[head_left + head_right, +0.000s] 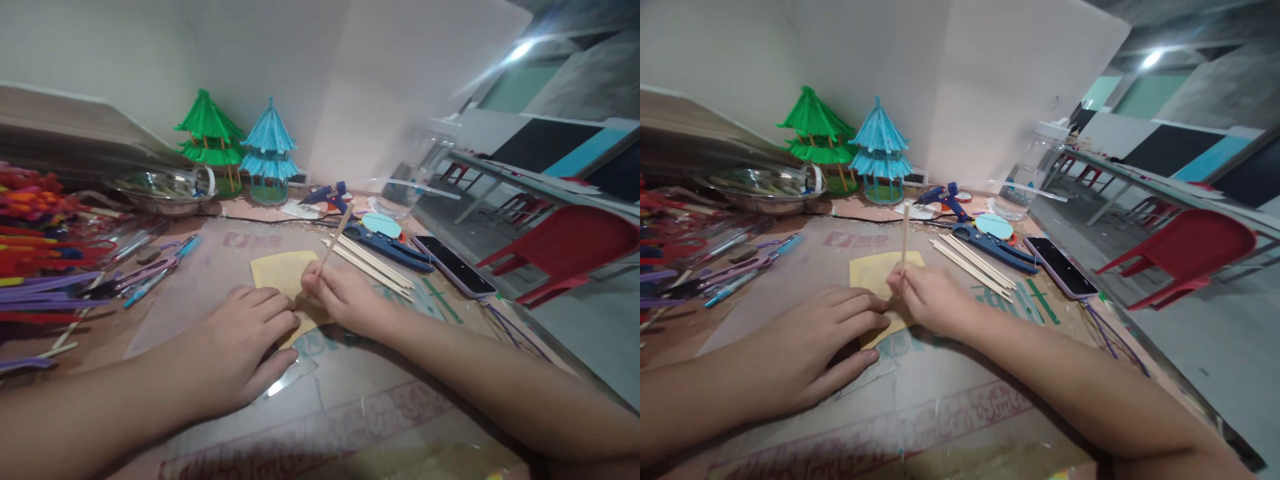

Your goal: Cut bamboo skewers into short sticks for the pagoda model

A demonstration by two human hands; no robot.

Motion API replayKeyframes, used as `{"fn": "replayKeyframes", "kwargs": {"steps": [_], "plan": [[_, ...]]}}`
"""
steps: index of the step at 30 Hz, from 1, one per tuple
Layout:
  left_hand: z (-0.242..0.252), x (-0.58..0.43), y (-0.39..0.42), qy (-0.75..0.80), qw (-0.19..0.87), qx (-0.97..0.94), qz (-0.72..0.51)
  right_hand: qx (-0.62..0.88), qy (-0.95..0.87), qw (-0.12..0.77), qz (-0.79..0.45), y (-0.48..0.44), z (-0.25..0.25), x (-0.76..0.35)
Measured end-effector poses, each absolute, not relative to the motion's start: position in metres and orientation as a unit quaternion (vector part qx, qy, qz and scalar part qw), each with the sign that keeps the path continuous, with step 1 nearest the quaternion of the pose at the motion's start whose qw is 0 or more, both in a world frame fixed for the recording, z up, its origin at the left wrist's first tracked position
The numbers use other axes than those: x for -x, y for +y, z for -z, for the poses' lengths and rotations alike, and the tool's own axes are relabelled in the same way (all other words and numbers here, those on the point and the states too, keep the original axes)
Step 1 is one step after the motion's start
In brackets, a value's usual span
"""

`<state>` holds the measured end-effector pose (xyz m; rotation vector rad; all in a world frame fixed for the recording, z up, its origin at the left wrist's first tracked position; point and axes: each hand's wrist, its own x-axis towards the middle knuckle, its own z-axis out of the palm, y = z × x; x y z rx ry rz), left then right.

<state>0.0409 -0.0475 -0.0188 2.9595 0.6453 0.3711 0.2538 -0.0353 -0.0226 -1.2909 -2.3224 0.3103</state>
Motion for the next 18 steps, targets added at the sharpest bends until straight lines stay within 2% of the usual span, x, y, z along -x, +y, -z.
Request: {"fn": "replayKeyframes", "kwargs": {"steps": [6, 11, 16, 18], "plan": [[0.0162, -0.0407, -0.0482, 0.206, 0.044, -0.969, -0.128, 0.545, -0.802, 0.226, -0.096, -0.0307, 0.0194, -0.2559], [0.0177, -0.0405, -0.0476, 0.214, 0.046, -0.968, -0.123, 0.464, -0.853, 0.202, -0.129, -0.0353, 0.0188, -0.2545], [0.0177, -0.0403, -0.0477, 0.207, 0.046, -0.969, -0.13, 0.527, -0.815, 0.22, -0.095, -0.0307, 0.0203, -0.2553], [0.0169, -0.0405, -0.048, 0.208, 0.044, -0.968, -0.135, 0.493, -0.834, 0.223, -0.108, -0.0298, 0.0209, -0.2553]]}}
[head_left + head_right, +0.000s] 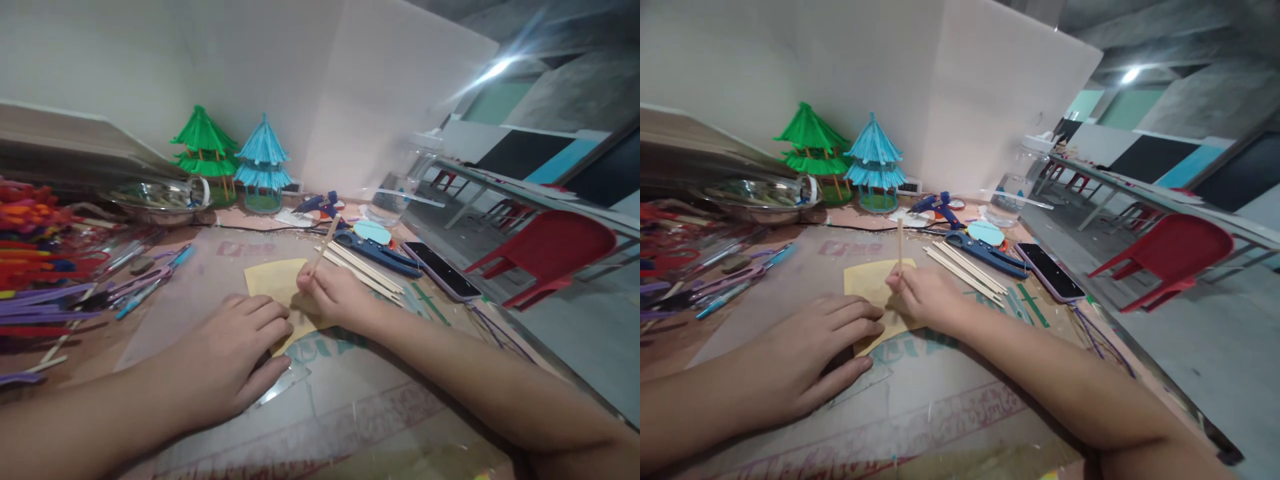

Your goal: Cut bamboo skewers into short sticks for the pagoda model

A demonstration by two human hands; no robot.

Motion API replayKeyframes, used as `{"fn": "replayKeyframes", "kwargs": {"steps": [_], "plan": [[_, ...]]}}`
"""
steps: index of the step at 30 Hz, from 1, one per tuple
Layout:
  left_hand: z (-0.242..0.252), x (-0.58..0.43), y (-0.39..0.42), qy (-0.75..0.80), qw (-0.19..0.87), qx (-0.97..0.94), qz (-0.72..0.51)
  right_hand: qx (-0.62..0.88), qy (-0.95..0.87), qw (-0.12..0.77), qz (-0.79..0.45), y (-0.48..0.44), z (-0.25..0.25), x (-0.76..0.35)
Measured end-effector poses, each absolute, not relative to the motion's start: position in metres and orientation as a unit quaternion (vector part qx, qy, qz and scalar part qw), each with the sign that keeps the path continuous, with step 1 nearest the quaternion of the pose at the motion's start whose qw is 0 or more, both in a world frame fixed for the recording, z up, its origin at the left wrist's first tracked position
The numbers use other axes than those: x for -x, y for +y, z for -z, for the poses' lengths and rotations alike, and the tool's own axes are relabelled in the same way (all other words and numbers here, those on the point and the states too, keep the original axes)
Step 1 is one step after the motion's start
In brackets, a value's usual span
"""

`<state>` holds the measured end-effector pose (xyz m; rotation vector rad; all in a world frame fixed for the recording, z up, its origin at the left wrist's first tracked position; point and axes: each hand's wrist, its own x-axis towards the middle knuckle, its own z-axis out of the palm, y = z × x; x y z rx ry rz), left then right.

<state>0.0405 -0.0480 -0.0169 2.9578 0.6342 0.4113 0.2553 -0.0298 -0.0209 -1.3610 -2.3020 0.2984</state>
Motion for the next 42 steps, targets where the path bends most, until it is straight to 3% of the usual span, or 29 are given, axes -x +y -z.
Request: {"fn": "replayKeyframes", "kwargs": {"steps": [3, 7, 11, 16, 21, 25, 30, 34, 36, 39, 42], "plan": [[0.016, -0.041, -0.048, 0.208, 0.044, -0.967, -0.139, 0.456, -0.851, 0.225, -0.13, -0.029, 0.022, -0.255], [0.016, -0.041, -0.049, 0.208, 0.044, -0.967, -0.143, 0.515, -0.819, 0.229, -0.102, -0.031, 0.021, -0.254], [0.018, -0.041, -0.048, 0.208, 0.045, -0.964, -0.158, 0.435, -0.864, 0.216, -0.133, -0.035, 0.021, -0.251], [0.016, -0.041, -0.048, 0.206, 0.042, -0.967, -0.143, 0.522, -0.817, 0.226, -0.097, -0.03, 0.022, -0.253], [0.014, -0.041, -0.048, 0.21, 0.037, -0.968, -0.132, 0.441, -0.855, 0.229, -0.149, -0.033, 0.022, -0.253], [0.015, -0.041, -0.048, 0.211, 0.044, -0.968, -0.128, 0.514, -0.816, 0.236, -0.114, -0.033, 0.022, -0.253], [0.017, -0.041, -0.048, 0.21, 0.048, -0.967, -0.137, 0.443, -0.853, 0.236, -0.14, -0.036, 0.021, -0.252], [0.015, -0.041, -0.049, 0.211, 0.043, -0.967, -0.133, 0.522, -0.793, 0.286, -0.129, -0.025, 0.019, -0.258], [0.014, -0.041, -0.048, 0.208, 0.043, -0.968, -0.135, 0.524, -0.736, 0.37, -0.214, -0.019, 0.019, -0.261], [0.015, -0.04, -0.047, 0.207, 0.055, -0.967, -0.141, 0.447, -0.602, 0.491, -0.444, -0.019, 0.015, -0.263], [0.016, -0.038, -0.046, 0.209, 0.069, -0.965, -0.145, 0.378, -0.481, 0.513, -0.602, -0.025, 0.011, -0.261]]}}
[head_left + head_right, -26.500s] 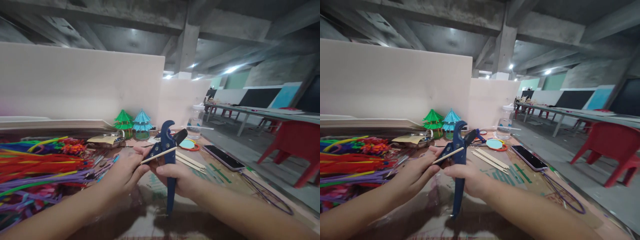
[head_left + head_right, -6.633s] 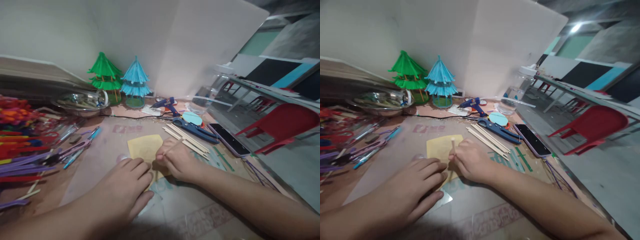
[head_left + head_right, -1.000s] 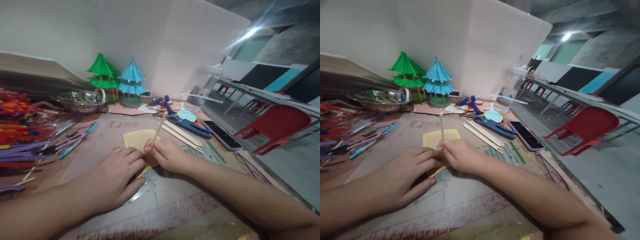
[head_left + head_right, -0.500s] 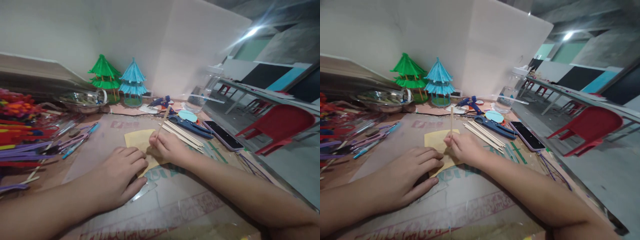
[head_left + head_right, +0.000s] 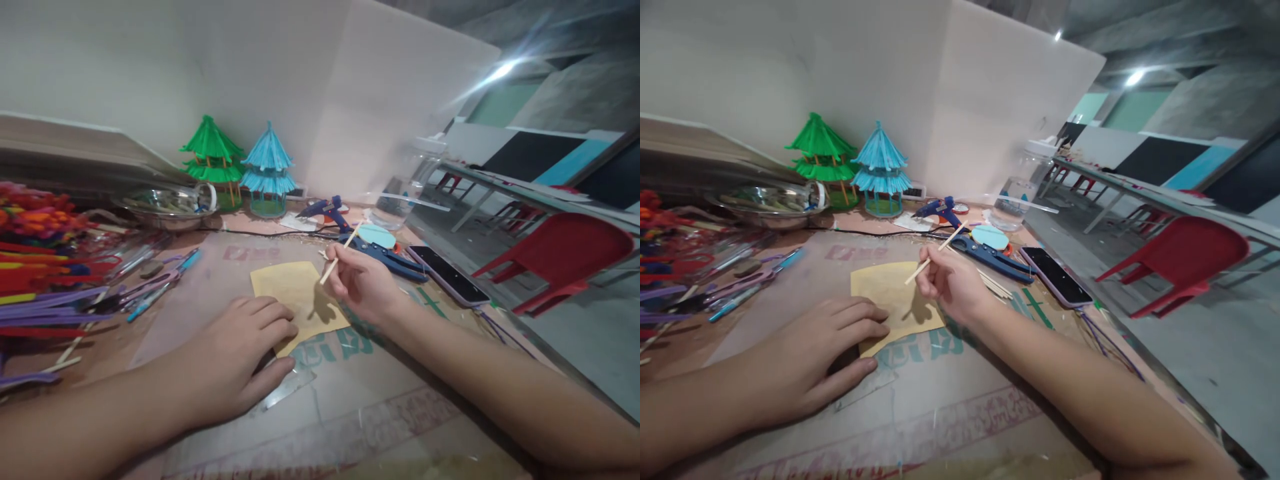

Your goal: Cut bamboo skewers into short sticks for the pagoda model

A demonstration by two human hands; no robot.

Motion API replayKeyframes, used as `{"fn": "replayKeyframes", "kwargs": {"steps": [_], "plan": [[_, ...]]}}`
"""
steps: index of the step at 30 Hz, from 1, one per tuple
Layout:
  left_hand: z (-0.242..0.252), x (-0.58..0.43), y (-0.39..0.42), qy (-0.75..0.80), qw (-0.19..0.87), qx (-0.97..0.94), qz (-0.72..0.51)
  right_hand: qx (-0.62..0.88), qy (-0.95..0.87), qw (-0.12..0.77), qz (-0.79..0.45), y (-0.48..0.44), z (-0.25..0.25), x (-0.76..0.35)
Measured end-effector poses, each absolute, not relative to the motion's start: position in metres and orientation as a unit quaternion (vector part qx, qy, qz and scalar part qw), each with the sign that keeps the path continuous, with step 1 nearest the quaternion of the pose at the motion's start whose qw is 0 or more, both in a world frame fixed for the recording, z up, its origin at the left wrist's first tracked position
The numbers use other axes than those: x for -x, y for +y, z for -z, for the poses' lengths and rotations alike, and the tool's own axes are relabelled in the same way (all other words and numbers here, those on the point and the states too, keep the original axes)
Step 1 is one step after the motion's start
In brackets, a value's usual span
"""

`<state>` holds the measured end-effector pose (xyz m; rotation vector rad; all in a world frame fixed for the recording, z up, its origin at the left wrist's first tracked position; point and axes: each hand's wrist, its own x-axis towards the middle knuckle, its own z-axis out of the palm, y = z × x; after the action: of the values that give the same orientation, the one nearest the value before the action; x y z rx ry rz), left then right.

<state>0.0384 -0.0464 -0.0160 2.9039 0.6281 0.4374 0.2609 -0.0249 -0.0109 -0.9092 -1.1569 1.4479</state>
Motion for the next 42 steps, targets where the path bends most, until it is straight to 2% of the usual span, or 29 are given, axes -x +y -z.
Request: {"fn": "replayKeyframes", "kwargs": {"steps": [5, 14, 17, 20, 22, 23, 27, 29, 31, 36, 42], "plan": [[0.017, -0.039, -0.045, 0.21, 0.073, -0.964, -0.148, 0.35, -0.4, 0.506, -0.679, -0.031, 0.007, -0.256], [0.019, -0.038, -0.044, 0.21, 0.076, -0.964, -0.147, 0.325, -0.411, 0.501, -0.689, -0.03, 0.01, -0.257], [0.019, -0.039, -0.045, 0.21, 0.078, -0.964, -0.146, 0.346, -0.466, 0.497, -0.645, -0.03, 0.014, -0.256], [0.017, -0.039, -0.045, 0.21, 0.077, -0.964, -0.144, 0.402, -0.58, 0.495, -0.507, -0.029, 0.01, -0.259], [0.016, -0.038, -0.046, 0.211, 0.076, -0.964, -0.144, 0.457, -0.679, 0.436, -0.374, -0.027, 0.0, -0.266], [0.016, -0.038, -0.046, 0.211, 0.076, -0.964, -0.144, 0.489, -0.721, 0.377, -0.314, -0.025, -0.006, -0.271], [0.016, -0.037, -0.046, 0.21, 0.073, -0.963, -0.153, 0.599, -0.78, 0.065, -0.166, -0.018, -0.025, -0.294], [0.017, -0.037, -0.046, 0.209, 0.07, -0.962, -0.159, 0.624, -0.772, -0.038, -0.115, -0.016, -0.029, -0.303], [0.018, -0.038, -0.045, 0.21, 0.069, -0.962, -0.162, 0.637, -0.762, -0.08, -0.081, -0.016, -0.03, -0.306], [0.017, -0.037, -0.045, 0.21, 0.064, -0.962, -0.164, 0.65, -0.749, -0.117, -0.048, -0.019, -0.033, -0.302], [0.018, -0.035, -0.046, 0.211, 0.066, -0.961, -0.167, 0.686, -0.719, -0.111, -0.002, -0.022, -0.036, -0.301]]}}
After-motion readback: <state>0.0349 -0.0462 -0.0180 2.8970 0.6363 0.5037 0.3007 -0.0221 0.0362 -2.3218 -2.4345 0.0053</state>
